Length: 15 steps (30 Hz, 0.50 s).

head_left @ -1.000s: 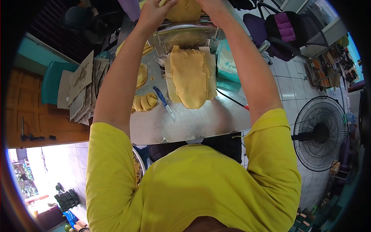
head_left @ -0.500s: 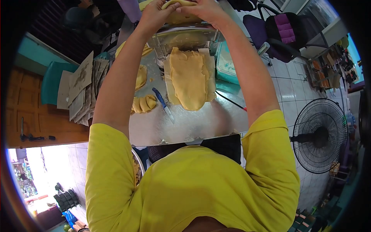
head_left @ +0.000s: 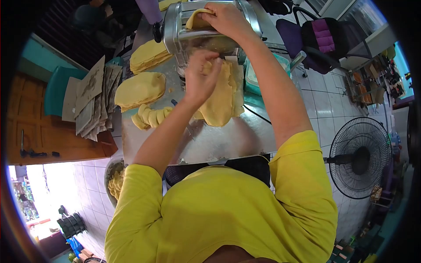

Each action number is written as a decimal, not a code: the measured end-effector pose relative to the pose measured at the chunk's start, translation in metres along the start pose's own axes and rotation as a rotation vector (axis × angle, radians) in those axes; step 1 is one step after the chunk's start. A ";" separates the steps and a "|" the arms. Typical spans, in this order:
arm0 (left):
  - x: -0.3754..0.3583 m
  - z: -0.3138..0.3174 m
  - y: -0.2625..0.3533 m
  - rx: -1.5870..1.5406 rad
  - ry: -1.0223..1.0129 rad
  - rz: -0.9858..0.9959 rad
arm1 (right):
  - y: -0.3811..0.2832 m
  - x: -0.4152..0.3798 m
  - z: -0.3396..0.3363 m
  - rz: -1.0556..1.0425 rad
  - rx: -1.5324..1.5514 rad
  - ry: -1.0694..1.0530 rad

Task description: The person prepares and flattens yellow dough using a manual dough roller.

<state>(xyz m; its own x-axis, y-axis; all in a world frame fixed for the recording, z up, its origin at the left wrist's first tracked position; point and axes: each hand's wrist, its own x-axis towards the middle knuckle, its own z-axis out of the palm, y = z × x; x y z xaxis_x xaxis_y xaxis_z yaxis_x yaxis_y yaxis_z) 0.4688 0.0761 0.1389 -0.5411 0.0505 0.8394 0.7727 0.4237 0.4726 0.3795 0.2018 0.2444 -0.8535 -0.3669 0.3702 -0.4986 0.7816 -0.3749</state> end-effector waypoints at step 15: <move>0.013 0.072 -0.035 -0.795 0.587 -0.965 | 0.009 -0.001 0.019 -0.099 -0.095 0.221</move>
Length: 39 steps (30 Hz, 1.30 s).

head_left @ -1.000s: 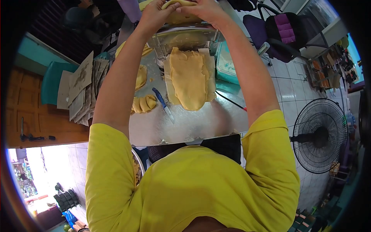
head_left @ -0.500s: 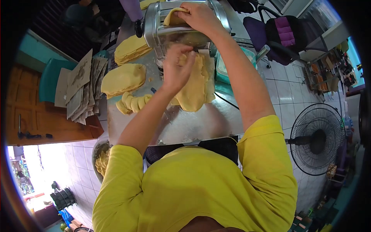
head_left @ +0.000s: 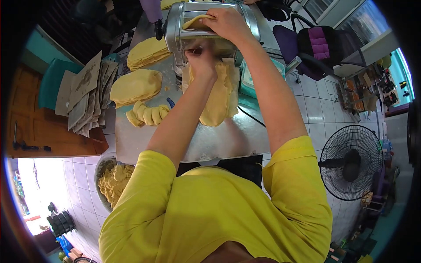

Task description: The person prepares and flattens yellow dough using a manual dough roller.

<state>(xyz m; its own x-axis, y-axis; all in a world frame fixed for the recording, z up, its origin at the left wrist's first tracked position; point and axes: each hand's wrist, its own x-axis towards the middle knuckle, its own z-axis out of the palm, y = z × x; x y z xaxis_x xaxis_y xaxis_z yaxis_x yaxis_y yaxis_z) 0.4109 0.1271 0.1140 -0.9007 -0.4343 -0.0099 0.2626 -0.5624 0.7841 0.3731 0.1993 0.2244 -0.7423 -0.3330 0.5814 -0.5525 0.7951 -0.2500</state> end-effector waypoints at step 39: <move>-0.043 -0.042 0.037 -0.073 -0.319 -0.328 | 0.003 0.000 0.007 -0.063 0.051 0.015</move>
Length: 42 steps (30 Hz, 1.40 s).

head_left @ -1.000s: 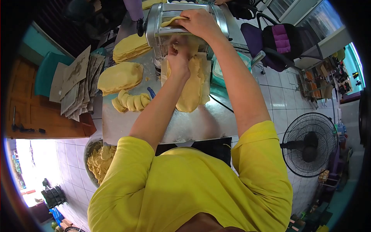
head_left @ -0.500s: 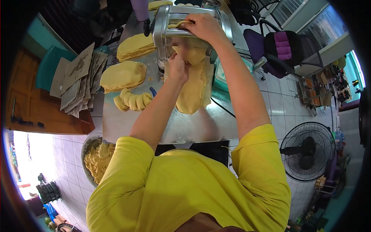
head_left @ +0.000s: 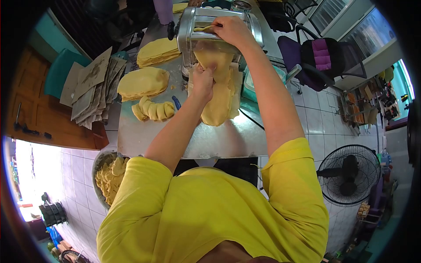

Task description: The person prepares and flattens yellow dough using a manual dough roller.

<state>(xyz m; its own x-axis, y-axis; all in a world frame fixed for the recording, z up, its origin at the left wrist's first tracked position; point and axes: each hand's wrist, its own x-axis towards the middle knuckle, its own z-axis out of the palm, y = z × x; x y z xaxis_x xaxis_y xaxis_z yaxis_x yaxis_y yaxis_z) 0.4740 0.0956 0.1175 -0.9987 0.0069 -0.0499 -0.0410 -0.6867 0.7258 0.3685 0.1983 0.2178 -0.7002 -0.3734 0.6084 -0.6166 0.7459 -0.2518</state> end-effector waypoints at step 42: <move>-0.065 -0.025 -0.014 0.097 0.079 -0.238 | -0.003 0.012 0.005 0.229 -0.286 -0.285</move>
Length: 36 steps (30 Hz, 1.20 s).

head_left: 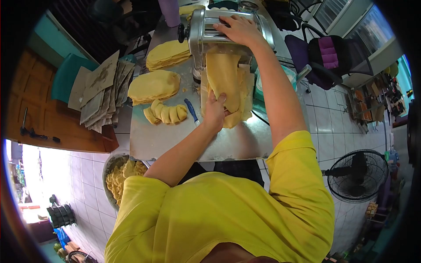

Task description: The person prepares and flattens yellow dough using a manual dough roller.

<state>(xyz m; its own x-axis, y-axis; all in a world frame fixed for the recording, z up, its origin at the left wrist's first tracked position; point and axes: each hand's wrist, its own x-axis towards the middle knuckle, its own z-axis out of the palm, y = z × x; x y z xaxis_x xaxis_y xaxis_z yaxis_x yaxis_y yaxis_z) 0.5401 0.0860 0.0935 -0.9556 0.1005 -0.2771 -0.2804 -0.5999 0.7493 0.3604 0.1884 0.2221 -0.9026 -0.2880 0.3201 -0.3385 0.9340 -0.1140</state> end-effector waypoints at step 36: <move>-0.063 -0.114 0.012 0.806 0.295 0.602 | -0.020 -0.014 -0.039 0.064 0.073 -0.202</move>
<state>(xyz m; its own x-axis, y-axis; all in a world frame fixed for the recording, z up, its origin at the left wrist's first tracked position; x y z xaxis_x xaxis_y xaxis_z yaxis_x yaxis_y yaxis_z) 0.6072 -0.0175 0.0511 -0.9277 -0.3013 0.2204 0.1531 0.2311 0.9608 0.3898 0.1819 0.2569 -0.9552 -0.2723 0.1162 -0.2909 0.9359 -0.1984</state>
